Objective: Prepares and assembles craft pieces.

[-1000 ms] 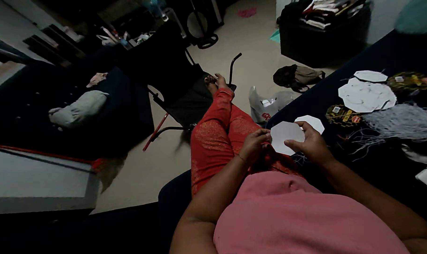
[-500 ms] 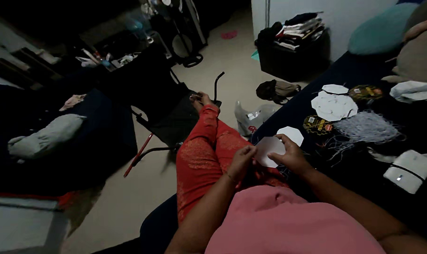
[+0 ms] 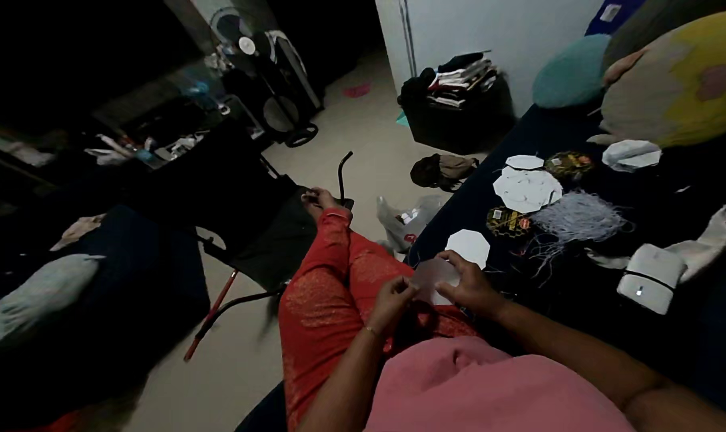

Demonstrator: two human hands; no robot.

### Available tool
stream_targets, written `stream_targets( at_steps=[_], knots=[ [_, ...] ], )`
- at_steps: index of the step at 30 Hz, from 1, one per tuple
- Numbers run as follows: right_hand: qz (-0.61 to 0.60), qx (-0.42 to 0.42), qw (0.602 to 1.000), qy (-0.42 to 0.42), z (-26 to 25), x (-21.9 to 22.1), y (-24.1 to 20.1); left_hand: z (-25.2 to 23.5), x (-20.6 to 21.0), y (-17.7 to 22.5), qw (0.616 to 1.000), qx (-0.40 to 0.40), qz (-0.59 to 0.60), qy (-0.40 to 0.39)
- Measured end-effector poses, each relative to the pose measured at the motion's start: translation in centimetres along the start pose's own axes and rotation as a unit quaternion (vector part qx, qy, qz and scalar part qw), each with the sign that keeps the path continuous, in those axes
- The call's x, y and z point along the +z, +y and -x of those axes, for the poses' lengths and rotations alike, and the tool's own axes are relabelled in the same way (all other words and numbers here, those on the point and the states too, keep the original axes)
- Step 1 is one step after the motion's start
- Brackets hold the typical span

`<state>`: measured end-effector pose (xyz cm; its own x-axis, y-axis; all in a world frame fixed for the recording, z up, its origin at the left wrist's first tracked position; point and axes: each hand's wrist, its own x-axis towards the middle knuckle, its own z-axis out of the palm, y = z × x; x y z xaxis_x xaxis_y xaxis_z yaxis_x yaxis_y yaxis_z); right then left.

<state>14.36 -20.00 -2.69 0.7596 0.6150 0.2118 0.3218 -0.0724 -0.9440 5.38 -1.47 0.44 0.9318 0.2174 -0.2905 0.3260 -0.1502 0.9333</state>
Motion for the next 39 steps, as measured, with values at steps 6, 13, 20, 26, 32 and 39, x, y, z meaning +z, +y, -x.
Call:
stream_targets(
  at_steps=[6,13,20,26,32,39],
  knots=[
    [0.011,-0.031,0.999,0.005,-0.1,0.2,0.3,-0.2,0.0,-0.7,0.999,-0.016,0.040,0.006],
    [-0.147,0.038,0.987,0.048,-0.8,0.0,0.6,0.1,-0.1,-0.4,0.998,-0.019,0.048,0.021],
    [-0.119,0.015,0.993,0.000,-1.2,-1.1,1.5,-0.2,-0.7,-0.5,0.995,0.073,-0.011,0.072],
    [-0.082,0.019,0.988,-0.128,-0.8,0.2,0.9,0.0,0.3,0.6,0.989,0.114,-0.092,0.004],
    [-0.163,0.095,0.978,-0.090,-0.6,0.2,1.3,-0.3,0.0,-0.3,0.995,0.098,-0.011,0.024],
    [-0.204,0.100,0.968,-0.102,-0.7,0.1,1.7,-0.2,0.3,-0.1,0.997,0.074,0.016,-0.003]
  ],
)
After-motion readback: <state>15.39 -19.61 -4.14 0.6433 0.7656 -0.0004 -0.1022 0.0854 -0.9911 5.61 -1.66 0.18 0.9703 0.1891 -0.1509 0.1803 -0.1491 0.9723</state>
